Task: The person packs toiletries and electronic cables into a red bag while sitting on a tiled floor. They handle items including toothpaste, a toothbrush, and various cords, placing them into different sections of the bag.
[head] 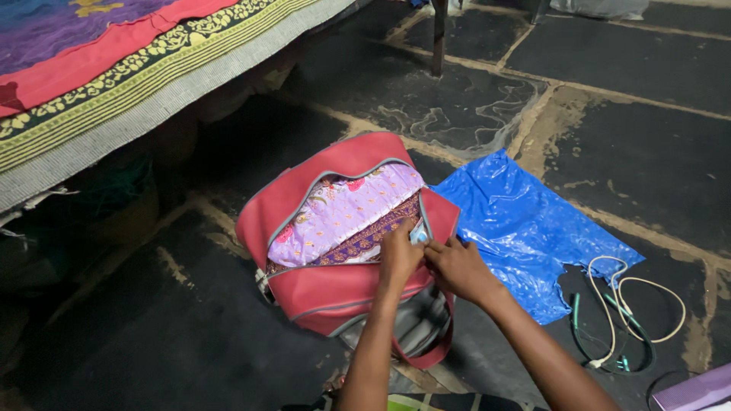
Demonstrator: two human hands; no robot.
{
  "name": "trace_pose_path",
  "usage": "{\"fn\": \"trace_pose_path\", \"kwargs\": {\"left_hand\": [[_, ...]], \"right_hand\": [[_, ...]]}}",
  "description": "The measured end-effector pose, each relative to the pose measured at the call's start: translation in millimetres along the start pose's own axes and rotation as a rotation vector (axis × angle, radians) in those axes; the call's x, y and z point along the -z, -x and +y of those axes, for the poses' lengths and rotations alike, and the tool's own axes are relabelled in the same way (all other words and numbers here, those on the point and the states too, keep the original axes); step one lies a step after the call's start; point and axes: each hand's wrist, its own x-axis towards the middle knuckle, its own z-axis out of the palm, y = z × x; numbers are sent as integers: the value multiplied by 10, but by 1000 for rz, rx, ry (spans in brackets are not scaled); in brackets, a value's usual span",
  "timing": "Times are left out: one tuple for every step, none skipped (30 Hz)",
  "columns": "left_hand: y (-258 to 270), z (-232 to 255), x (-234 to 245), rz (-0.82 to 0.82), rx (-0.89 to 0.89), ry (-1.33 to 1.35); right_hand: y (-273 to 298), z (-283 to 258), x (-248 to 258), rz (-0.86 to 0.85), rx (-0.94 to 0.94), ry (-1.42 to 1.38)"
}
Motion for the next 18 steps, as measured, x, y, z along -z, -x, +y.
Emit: {"fn": "trace_pose_path", "kwargs": {"left_hand": [[-24,-4,-3,-3,12,-40],[-57,-12,19,-11,7,-47],[-94,-16,50,-21,0,-53],[-119,-11,86,-30,-6,-58],[-124,-14,140,-50,7,26],[-134,-26,211,-69,21,109],[-147,-28,258,-86,34,190],[-162,-17,259,-87,17,156],[-182,-17,253,-87,1,121],[-193,-22,238,-87,-16,85],[-190,-21,201,-81,-24,68],[-186,-15,156,-74,-32,50],[-174,-10,108,-69,-39,33],[-161,-9,63,-99,27,54],[-143,-13,16,-129,94,74],[-127,-23,-35,-159,161,95],[-119,-45,-77,-148,134,71],[-110,-75,-118,-138,106,47]], "right_hand": [[-6,-4,16,6,2,3],[-11,-18,28,0,-5,-5],[2,-33,37,-7,-14,-11],[7,-41,48,-14,-23,-18],[13,-48,56,-14,-30,-37],[18,-52,63,-15,-37,-57],[13,-56,73,-13,-43,-77],[13,-58,81,-12,-43,-77],[14,-65,84,-10,-43,-77],[14,-69,85,-8,-44,-77],[15,-66,86,-6,-39,-71],[14,-67,81,-5,-35,-65],[20,-66,73,-4,-31,-60],[18,-58,65,-14,-31,-65],[9,-47,55,-24,-30,-70],[7,-38,44,-35,-28,-75],[2,-40,31,-39,-33,-78],[2,-43,19,-44,-38,-80]]}}
